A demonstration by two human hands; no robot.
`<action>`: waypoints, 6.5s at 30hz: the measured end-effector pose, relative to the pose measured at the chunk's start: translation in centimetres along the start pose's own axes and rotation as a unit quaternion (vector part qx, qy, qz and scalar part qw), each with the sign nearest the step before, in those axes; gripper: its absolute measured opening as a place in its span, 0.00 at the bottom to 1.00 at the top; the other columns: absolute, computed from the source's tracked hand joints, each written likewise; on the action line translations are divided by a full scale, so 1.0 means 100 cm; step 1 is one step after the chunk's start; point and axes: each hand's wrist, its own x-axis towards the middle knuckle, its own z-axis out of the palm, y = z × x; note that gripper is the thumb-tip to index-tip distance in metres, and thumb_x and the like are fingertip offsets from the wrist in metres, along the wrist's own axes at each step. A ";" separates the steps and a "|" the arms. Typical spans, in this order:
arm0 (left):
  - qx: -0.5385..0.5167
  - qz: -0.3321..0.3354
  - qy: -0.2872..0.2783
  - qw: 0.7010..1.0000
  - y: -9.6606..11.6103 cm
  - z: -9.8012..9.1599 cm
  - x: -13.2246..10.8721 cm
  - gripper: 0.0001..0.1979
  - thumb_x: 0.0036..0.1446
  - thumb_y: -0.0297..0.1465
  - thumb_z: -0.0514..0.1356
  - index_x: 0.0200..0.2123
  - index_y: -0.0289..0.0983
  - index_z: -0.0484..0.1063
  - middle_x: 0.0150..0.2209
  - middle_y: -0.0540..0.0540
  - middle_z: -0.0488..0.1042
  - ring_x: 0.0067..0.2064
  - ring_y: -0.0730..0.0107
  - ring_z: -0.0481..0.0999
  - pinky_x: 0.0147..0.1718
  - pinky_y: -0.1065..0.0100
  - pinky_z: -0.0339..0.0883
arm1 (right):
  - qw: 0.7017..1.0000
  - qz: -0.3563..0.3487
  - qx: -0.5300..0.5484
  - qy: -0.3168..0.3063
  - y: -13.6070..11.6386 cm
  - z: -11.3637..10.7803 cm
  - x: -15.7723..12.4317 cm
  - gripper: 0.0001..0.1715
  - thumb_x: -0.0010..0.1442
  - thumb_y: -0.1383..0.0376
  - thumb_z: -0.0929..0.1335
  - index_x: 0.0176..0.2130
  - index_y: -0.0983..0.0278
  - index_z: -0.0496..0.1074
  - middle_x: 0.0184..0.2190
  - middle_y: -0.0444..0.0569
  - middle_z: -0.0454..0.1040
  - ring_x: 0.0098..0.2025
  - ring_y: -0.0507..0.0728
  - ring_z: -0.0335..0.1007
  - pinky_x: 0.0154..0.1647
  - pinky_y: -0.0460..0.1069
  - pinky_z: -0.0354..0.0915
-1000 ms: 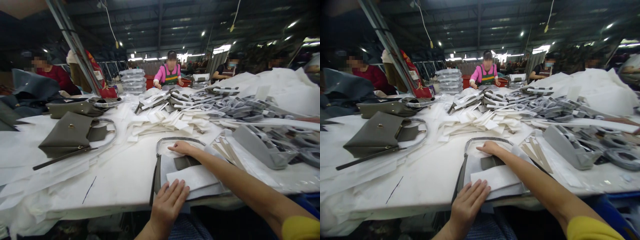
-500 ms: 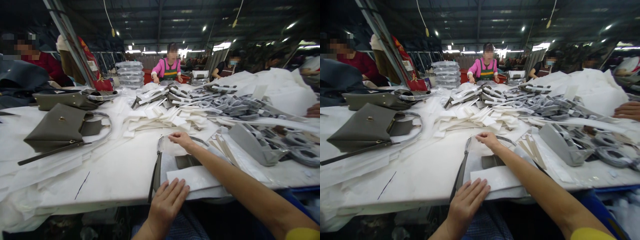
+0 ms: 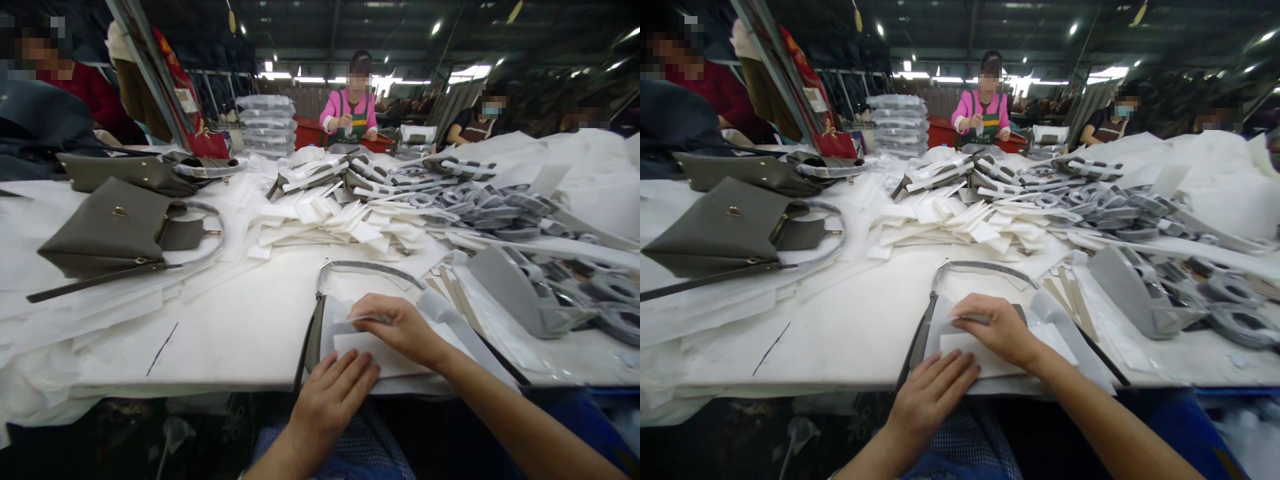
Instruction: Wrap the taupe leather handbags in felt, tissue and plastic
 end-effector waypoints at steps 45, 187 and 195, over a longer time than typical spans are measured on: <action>-0.097 -0.055 0.036 0.993 -0.002 0.010 -0.010 0.12 0.68 0.27 0.55 0.51 0.32 0.73 0.47 0.40 0.80 0.54 0.63 0.76 0.60 0.59 0.69 | 0.993 -0.092 -0.057 -0.041 -0.022 0.012 -0.057 0.16 0.65 0.72 0.67 0.49 0.57 0.78 0.43 0.50 0.81 0.46 0.55 0.79 0.48 0.48 0.76; -0.149 -0.037 -0.012 0.988 -0.068 0.025 -0.003 0.16 0.66 0.22 0.52 0.54 0.37 0.68 0.43 0.42 0.76 0.43 0.64 0.75 0.43 0.64 0.76 | 0.930 0.178 -0.322 0.026 0.016 0.032 0.008 0.07 0.56 0.61 0.76 0.31 0.59 0.75 0.30 0.41 0.79 0.32 0.54 0.74 0.29 0.47 0.57; -0.111 -0.007 -0.009 0.994 -0.068 0.025 -0.004 0.12 0.67 0.25 0.55 0.52 0.36 0.71 0.56 0.38 0.73 0.54 0.59 0.74 0.50 0.59 0.76 | 0.923 0.195 -0.332 -0.003 0.022 0.030 0.018 0.07 0.59 0.64 0.74 0.38 0.60 0.73 0.29 0.41 0.77 0.30 0.53 0.72 0.27 0.46 0.54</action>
